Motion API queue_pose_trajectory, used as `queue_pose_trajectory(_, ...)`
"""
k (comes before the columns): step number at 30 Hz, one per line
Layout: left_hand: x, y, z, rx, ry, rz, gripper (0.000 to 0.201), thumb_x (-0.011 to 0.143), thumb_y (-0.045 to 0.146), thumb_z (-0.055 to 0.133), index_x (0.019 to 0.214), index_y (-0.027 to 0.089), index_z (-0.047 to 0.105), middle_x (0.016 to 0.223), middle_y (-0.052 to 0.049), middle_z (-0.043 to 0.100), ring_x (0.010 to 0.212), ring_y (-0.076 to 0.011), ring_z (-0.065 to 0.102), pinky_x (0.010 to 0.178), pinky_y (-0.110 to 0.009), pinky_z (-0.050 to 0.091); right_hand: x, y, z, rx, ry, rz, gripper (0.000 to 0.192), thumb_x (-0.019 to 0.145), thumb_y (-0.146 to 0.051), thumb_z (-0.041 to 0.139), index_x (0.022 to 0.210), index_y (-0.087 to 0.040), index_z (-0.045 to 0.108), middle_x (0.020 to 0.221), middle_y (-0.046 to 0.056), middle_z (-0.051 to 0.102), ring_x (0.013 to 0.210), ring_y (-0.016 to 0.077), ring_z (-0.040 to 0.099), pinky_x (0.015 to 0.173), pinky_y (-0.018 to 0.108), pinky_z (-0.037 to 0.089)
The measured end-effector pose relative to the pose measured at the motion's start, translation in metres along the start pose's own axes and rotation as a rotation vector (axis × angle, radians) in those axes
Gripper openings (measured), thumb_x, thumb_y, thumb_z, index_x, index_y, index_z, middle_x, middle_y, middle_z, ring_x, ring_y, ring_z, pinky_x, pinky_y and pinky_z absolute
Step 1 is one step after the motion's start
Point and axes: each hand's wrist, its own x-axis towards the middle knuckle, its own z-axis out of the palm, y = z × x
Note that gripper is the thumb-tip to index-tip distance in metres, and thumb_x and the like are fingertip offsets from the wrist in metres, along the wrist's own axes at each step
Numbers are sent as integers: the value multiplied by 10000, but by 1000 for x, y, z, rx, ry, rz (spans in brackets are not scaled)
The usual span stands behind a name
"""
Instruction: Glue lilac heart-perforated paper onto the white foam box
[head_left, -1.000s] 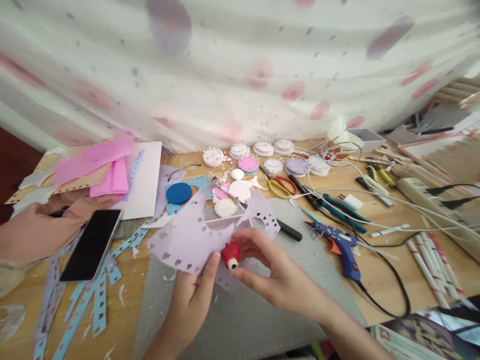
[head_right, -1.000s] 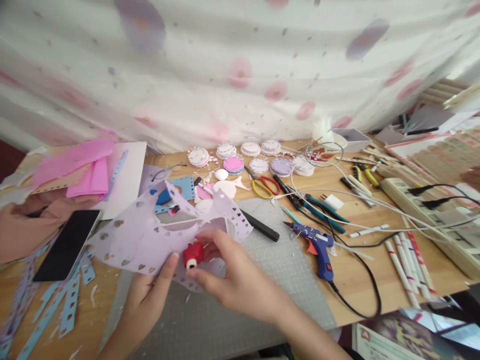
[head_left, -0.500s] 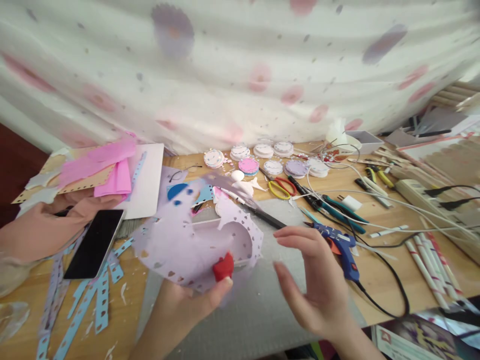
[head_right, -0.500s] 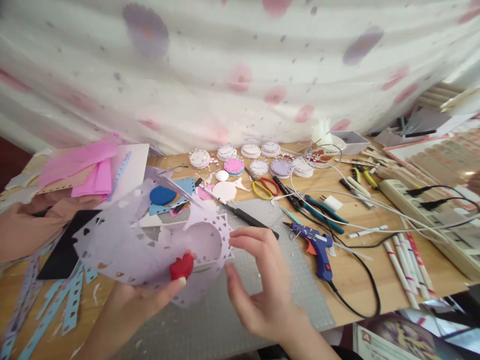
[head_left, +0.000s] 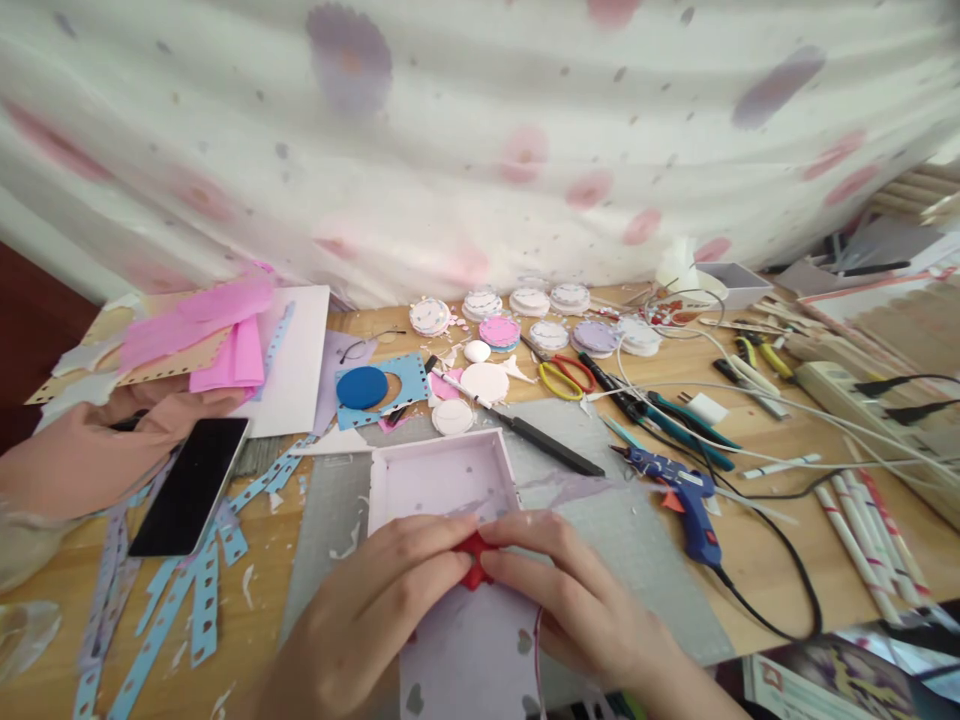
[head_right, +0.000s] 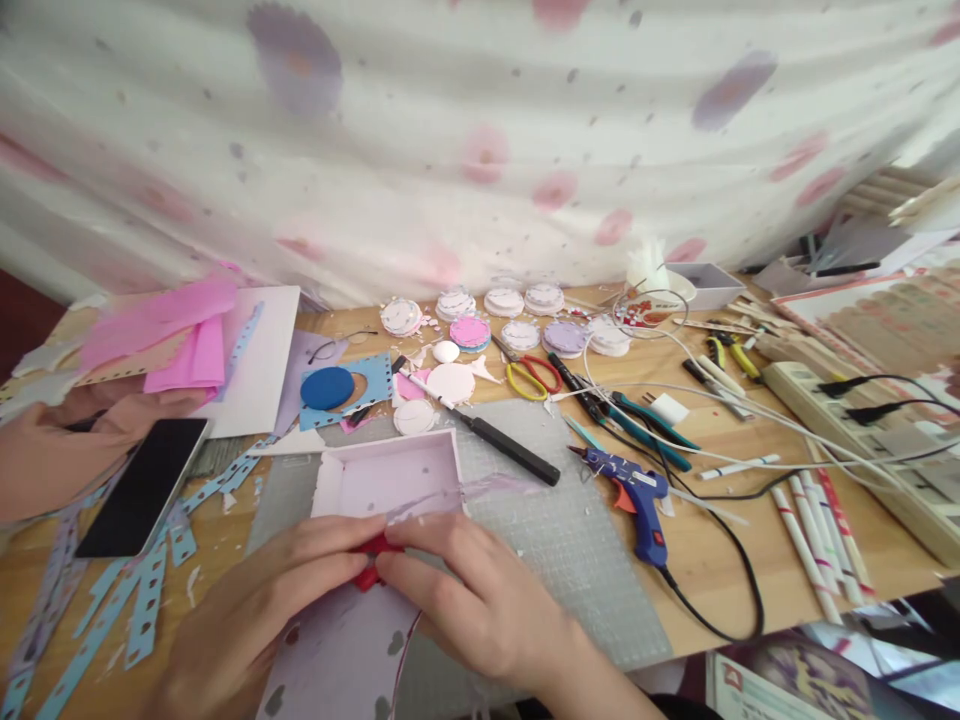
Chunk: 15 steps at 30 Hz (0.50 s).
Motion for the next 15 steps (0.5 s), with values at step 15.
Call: queue_pose_trajectory(15, 2, 18, -22, 262, 50, 237, 343, 940, 155, 429, 1220, 269, 590, 1112, -3, 734, 1051, -160, 675, 1009, -294, 487, 2, -11, -14, 6, -37, -23, 402, 1003, -184, 323, 1388, -253, 417, 1120, 76, 701, 1010, 179, 684, 847, 256, 588)
